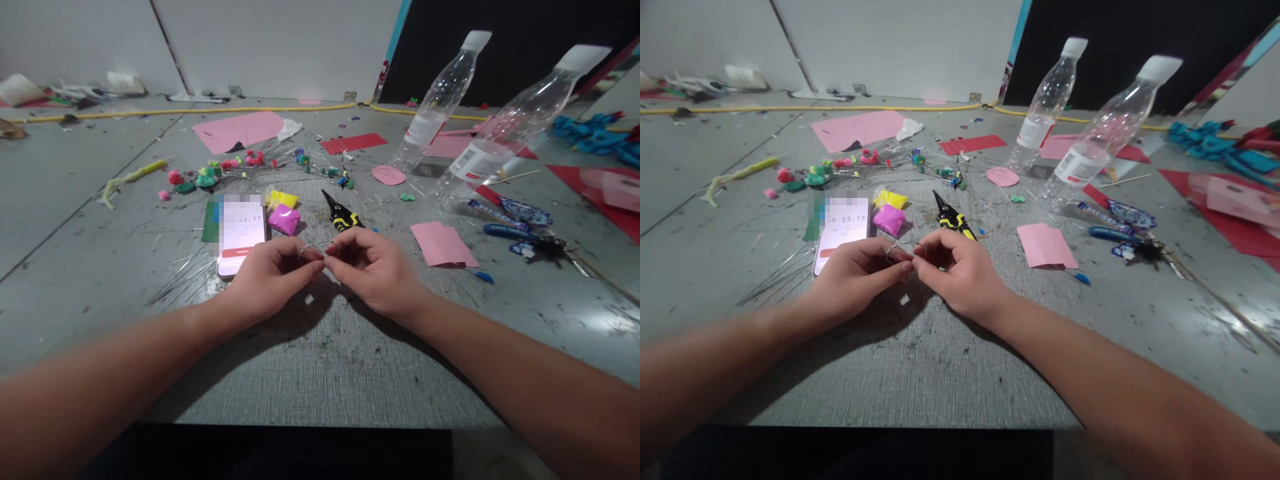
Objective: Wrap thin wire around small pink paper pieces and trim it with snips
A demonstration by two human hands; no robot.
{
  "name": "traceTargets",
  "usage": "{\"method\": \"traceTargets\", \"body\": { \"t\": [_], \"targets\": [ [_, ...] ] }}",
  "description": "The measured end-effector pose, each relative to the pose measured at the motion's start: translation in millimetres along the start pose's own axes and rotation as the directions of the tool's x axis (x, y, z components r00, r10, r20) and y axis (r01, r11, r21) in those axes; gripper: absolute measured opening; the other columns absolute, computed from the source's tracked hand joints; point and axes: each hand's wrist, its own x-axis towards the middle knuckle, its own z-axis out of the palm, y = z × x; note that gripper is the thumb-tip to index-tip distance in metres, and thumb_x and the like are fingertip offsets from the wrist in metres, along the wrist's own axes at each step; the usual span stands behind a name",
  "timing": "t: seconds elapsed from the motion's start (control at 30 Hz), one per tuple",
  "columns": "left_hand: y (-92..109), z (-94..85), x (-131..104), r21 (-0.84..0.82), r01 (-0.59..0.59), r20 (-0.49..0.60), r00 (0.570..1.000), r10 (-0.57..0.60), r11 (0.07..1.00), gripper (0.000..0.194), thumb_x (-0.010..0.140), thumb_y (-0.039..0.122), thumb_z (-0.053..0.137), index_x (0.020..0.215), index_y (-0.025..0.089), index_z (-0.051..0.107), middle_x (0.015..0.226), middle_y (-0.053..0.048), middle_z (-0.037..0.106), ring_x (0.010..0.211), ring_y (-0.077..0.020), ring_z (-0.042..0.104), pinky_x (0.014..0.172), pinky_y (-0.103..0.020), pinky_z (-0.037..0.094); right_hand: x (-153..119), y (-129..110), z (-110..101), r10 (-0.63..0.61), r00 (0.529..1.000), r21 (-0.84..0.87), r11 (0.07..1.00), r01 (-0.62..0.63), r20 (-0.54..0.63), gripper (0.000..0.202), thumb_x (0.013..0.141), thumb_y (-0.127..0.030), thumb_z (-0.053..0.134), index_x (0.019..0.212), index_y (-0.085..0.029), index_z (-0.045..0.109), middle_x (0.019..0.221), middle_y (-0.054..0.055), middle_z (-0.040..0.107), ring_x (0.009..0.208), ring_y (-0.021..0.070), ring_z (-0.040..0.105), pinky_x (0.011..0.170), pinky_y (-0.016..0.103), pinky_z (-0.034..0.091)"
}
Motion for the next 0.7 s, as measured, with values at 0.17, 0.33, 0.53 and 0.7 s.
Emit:
{"method": "traceTargets", "body": {
  "t": [0.17, 0.33, 0.53, 0.7],
  "targets": [
    [-2, -0.9, -2, 0.254, -0.174, 0.016, 0.984, 0.176, 0.951, 0.013, 0.088, 0.028, 0.068, 0.081, 0.017, 0.071, 0.079, -0.005, 0.073, 0.071, -0.015, 0.063, 0.065, -0.028, 0.05, 4, 1, 1, 0.095, 0.995, -0.038, 0.995, -0.094, 0.035, 0.014, 0.081, -0.03, 0.072, 0.083, -0.019, 0.064, 0.075, 0.001, 0.066, 0.066, 0.0137, 0.059, 0.06, 0.028, 0.049],
    [1, -0.3, -1, 0.172, -0.152, -0.004, 0.988, 0.155, 0.973, 0.01, 0.087, 0.027, 0.071, 0.084, 0.018, 0.069, 0.078, -0.003, 0.069, 0.071, -0.0139, 0.062, 0.065, -0.028, 0.05, 4, 6, -1, -0.042, 0.999, -0.168, 0.985, 0.041, -0.001, 0.009, 0.086, -0.028, 0.067, 0.085, -0.02, 0.064, 0.077, 0.001, 0.067, 0.069, 0.0151, 0.061, 0.064, 0.03, 0.05],
    [3, 5.3, -1, -0.485, 0.186, 0.038, 0.981, -0.192, 0.855, 0.029, 0.088, 0.041, 0.076, 0.106, 0.019, 0.068, 0.092, -0.006, 0.074, 0.078, -0.0167, 0.072, 0.076, -0.034, 0.061, 5, 7, -7, -0.427, 0.904, -0.461, 0.81, 0.362, -0.041, 0.01, 0.095, -0.02, 0.061, 0.088, -0.023, 0.067, 0.09, 0.004, 0.072, 0.088, 0.0199, 0.066, 0.08, 0.037, 0.053],
    [2, 6.6, 1, -0.477, 0.208, -0.043, 0.965, -0.259, 0.854, 0.035, 0.081, 0.022, 0.083, 0.112, 0.02, 0.068, 0.086, -0.003, 0.074, 0.076, -0.0151, 0.073, 0.078, -0.032, 0.062, 7, 8, -13, -0.454, 0.889, -0.548, 0.73, 0.409, 0.059, 0.019, 0.091, -0.012, 0.059, 0.097, -0.024, 0.073, 0.103, 0.008, 0.073, 0.099, 0.0239, 0.067, 0.09, 0.042, 0.053]
  ]
}}
